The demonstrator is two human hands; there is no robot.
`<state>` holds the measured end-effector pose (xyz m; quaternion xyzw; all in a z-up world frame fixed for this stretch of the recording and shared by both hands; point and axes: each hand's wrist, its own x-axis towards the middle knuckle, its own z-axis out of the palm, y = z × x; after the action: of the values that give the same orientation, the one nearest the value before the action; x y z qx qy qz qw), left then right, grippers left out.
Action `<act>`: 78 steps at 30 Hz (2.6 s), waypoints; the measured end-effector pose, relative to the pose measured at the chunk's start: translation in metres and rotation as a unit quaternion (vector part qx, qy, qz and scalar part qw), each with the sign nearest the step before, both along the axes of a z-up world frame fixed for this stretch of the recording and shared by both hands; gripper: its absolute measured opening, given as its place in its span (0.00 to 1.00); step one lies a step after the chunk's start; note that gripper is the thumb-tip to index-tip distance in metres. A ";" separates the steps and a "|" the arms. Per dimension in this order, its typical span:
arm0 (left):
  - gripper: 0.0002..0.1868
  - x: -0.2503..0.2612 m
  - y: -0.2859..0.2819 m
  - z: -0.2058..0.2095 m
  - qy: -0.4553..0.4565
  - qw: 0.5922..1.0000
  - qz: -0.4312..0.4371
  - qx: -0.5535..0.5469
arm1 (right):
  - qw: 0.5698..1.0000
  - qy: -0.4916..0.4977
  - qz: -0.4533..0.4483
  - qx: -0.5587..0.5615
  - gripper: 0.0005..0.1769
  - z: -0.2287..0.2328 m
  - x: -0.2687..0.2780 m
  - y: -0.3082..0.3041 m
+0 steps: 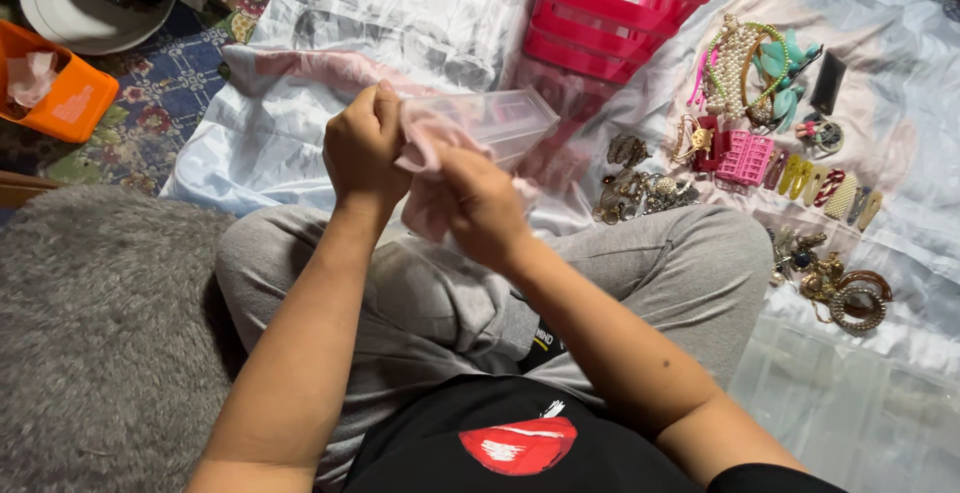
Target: The person wipes the inside and outside of a clear plastic container with a pink cloth, then wipes a pink plastic box. The person handles the containers and cloth by hand while sitting on the floor.
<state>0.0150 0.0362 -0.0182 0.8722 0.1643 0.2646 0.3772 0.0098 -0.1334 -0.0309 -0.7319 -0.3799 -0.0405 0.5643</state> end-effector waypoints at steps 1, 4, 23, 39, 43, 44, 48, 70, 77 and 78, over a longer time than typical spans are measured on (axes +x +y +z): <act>0.23 0.000 0.001 0.000 0.011 1.000 0.002 -0.016 | 1.000 -0.019 -0.003 0.015 0.21 0.003 -0.002 0.005; 0.24 0.000 0.004 -0.003 0.014 0.999 0.003 -0.029 | 0.998 -0.050 -0.036 0.029 0.17 -0.003 -0.002 0.013; 0.22 0.000 -0.006 0.004 0.000 1.000 0.016 0.018 | 0.946 0.068 -0.203 -0.244 0.13 -0.079 0.114 -0.069; 0.21 -0.003 -0.015 0.006 0.019 0.999 0.024 0.023 | 0.898 0.116 -0.128 -0.405 0.21 -0.056 0.146 -0.064; 0.21 0.000 -0.010 0.004 0.014 0.998 0.055 0.019 | 0.928 0.095 -0.243 -0.266 0.20 -0.087 0.115 -0.059; 0.22 0.001 -0.008 0.003 0.015 0.998 0.057 0.015 | 0.942 0.058 -0.256 -0.209 0.21 -0.096 0.101 -0.061; 0.23 0.005 -0.002 -0.002 0.029 0.997 0.069 0.022 | 0.926 0.096 -0.297 -0.212 0.12 -0.109 0.059 -0.065; 0.23 0.019 0.026 -0.022 0.063 0.994 0.080 -0.038 | 0.902 0.215 -0.374 -0.006 0.12 -0.166 0.091 -0.011; 0.23 0.024 0.030 -0.023 0.075 0.992 0.088 -0.053 | 0.906 0.191 -0.377 0.028 0.10 -0.168 0.116 -0.039; 0.23 0.025 0.033 -0.024 0.080 0.991 0.086 -0.057 | 0.912 0.171 -0.373 0.019 0.10 -0.168 0.117 -0.041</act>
<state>0.0400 0.0693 -0.0422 0.8502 0.2834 0.2156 0.3878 0.1266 -0.1740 -0.1988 -0.8054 0.0239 -0.1287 0.5781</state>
